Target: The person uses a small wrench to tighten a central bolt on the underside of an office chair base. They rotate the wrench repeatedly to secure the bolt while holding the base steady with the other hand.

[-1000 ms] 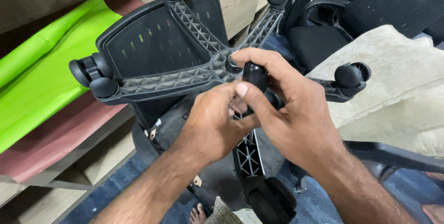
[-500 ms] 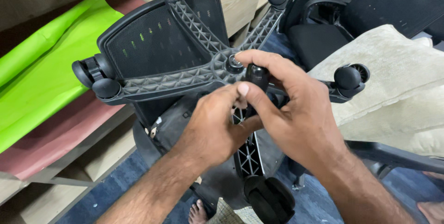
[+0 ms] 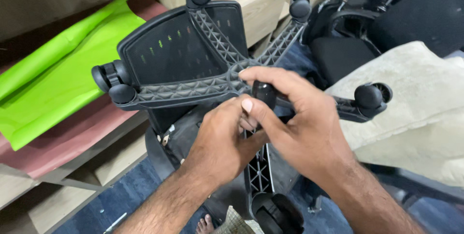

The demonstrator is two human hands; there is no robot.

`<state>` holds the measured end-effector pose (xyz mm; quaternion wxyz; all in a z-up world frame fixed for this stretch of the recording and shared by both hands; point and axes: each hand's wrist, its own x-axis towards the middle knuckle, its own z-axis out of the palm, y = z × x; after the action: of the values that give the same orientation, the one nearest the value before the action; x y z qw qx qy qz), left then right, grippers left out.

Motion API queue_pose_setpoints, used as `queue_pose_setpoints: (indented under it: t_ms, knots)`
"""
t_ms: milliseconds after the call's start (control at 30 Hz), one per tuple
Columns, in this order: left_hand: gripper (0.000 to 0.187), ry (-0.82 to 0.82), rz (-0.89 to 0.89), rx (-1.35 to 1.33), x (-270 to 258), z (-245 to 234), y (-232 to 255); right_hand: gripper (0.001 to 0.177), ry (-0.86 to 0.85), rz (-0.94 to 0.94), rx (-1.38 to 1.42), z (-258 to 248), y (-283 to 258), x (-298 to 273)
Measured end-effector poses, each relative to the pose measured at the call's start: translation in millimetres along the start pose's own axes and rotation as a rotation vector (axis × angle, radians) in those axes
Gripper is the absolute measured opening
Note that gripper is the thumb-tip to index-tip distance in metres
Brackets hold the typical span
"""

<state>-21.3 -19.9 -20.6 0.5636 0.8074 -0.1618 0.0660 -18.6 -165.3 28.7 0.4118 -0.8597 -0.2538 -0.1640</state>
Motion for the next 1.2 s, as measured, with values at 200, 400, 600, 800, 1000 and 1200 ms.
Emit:
queue_pose_setpoints:
  t_ms: [200,400,600,800,1000,1200]
  knots:
    - [0.036,-0.141,-0.023,-0.317,-6,-5,-3,0.041,-0.108,0.08,0.136,-5,3,0]
    - [0.024,0.069,-0.195,0.085,-1,7,5,0.041,0.006,-0.127,-0.092,-7,10,-2]
    - [0.029,-0.056,-0.136,0.011,3,9,9,0.043,-0.134,0.013,0.277,-21,23,-2]
    - [0.031,0.066,-0.201,0.13,1,17,16,0.044,-0.088,-0.091,0.12,-27,30,-2]
    - [0.035,0.162,-0.182,0.183,0,29,16,0.042,-0.144,-0.075,0.288,-24,32,-6]
    - [0.033,-0.078,-0.141,-0.142,1,4,4,0.05,-0.241,-0.074,0.309,-28,35,-1]
